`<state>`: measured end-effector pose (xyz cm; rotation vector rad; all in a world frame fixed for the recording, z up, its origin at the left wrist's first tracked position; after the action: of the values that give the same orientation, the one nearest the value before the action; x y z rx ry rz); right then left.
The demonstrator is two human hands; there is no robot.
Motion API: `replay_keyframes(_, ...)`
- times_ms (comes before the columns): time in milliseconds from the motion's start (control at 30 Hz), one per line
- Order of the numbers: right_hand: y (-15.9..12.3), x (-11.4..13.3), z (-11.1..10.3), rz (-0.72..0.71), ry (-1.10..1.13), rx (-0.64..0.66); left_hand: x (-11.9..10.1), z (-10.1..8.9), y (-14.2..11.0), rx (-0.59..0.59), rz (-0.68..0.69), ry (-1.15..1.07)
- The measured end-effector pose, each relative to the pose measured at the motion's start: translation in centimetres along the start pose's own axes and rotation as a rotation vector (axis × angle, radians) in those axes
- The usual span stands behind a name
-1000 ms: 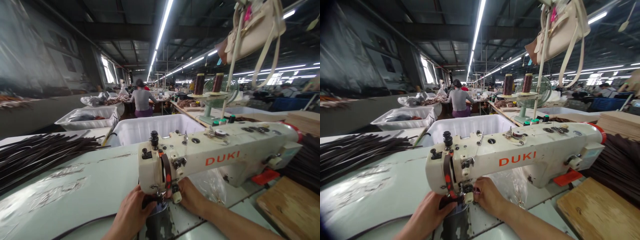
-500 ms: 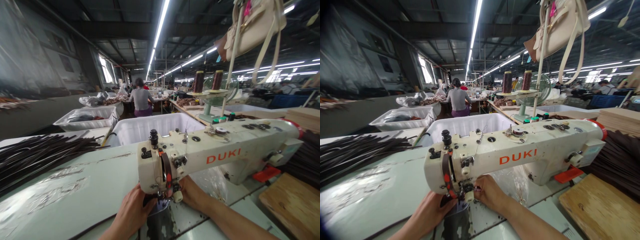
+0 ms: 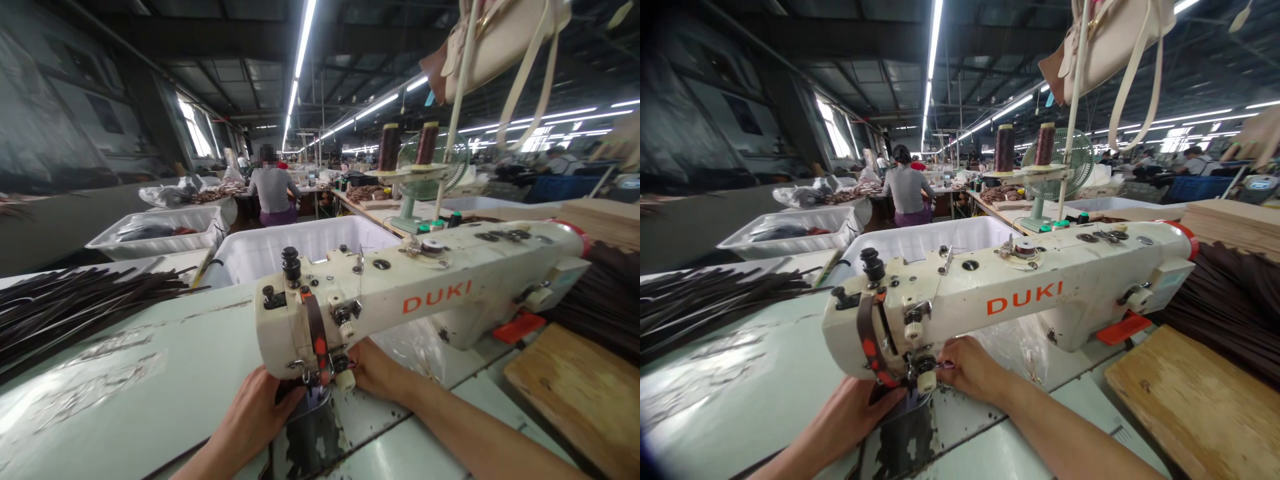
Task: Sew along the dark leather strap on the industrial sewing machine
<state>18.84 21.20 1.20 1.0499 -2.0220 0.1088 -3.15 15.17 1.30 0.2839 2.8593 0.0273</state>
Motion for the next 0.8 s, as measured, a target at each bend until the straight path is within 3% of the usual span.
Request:
replay_keyframes(100,-0.1,0.8,-0.6,0.044,-0.034,0.035,-0.3,-0.2,-0.8,0.058,-0.020,0.036)
replay_keyframes(233,-0.3,1.5,-0.3,0.150,-0.122,0.075,-2.1,-1.0,-3.2,0.064,0.063,-0.136)
replay_keyframes(333,-0.5,2.0,1.0,0.184,-0.261,0.000,-3.4,-1.6,-4.2,0.176,0.170,-0.226)
replay_keyframes(400,-0.6,2.4,1.8,0.183,-0.359,-0.060,-3.3,-1.6,-4.0,0.207,0.139,-0.205)
replay_keyframes(500,-0.8,3.1,1.9,0.163,-0.485,-0.043,-1.7,-1.2,-2.8,0.006,-0.042,-0.094)
replay_keyframes(567,-1.0,3.7,1.5,0.120,-0.553,0.005,-0.8,-0.7,-2.1,-0.110,-0.084,-0.025)
replay_keyframes(667,-1.4,4.7,1.4,0.029,-0.594,0.029,-0.3,0.3,-1.7,-0.163,0.027,0.017)
replay_keyframes(800,-1.6,4.9,2.9,-0.058,-0.655,0.073,-1.2,0.8,-1.9,-0.240,0.194,0.101)
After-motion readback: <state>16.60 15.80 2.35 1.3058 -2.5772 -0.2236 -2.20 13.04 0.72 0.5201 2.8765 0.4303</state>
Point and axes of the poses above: each hand's wrist, its own y-axis towards the middle knuckle, its own z-axis out of the palm, x = y × z, the point moved 1 cm from there along y, towards the middle knuckle, and after that the axes turned 10 degrees about y, right-handed, at the moved point
